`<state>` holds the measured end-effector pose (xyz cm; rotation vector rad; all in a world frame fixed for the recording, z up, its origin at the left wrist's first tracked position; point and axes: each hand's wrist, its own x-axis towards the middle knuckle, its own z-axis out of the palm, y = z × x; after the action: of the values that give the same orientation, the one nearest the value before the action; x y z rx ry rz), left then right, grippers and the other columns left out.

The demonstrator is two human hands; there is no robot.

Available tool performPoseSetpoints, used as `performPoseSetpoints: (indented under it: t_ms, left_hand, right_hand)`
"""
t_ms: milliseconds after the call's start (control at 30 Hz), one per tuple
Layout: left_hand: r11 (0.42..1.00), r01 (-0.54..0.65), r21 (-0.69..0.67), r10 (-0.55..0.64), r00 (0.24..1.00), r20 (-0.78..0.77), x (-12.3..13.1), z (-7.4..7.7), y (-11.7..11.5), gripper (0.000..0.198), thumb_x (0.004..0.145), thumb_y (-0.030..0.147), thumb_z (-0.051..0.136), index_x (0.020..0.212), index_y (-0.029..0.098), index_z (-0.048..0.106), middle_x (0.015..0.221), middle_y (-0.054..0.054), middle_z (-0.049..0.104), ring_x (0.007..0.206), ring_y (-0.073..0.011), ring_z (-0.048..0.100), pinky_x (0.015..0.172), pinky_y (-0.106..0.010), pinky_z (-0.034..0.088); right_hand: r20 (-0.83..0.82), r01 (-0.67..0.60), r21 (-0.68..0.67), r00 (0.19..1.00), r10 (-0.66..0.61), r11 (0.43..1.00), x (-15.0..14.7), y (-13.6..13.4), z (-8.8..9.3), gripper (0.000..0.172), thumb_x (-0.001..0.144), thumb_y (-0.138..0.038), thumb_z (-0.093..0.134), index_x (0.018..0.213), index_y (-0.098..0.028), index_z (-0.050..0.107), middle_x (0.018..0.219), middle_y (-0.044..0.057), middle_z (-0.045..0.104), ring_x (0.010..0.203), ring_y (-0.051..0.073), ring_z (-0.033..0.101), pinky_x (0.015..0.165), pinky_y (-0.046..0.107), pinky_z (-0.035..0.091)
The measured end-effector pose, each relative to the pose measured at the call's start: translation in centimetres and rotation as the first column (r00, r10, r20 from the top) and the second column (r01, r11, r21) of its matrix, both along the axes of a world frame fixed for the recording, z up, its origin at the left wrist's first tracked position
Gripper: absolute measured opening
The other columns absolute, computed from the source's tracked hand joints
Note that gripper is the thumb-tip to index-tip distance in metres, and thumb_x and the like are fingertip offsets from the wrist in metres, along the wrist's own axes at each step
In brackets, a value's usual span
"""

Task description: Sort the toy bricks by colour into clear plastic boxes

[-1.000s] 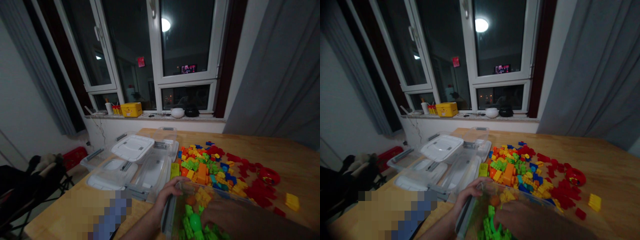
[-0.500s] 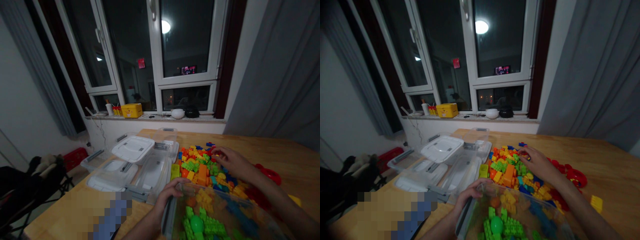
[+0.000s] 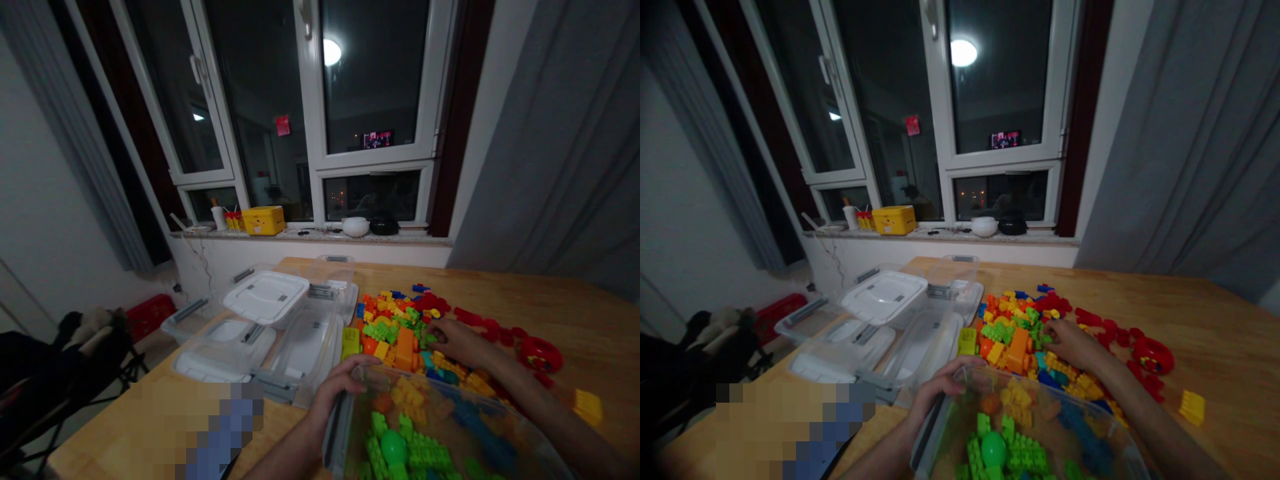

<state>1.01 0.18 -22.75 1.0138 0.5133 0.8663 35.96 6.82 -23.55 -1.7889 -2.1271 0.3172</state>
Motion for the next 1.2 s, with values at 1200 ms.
performPoseSetpoints:
  t_ms: [1200]
  left_hand:
    - [1.0, 0.007, 0.013, -0.007, 1.0, 0.009, -0.1, -0.4, 0.0, 0.05, 0.067, 0.022, 0.061, 0.115, 0.018, 0.077, 0.12, -0.009, 0.075, 0.122, -0.0349, 0.062, 0.11, -0.043, 0.037]
  right_hand:
    - [-0.14, -0.18, 0.182, 0.968, 0.206, 0.967, -8.2, -9.8, 11.9, 0.035, 0.094, -0.043, 0.061, 0.124, -0.028, 0.069, 0.134, 0.009, 0.076, 0.124, 0.03, 0.069, 0.109, 0.048, 0.054]
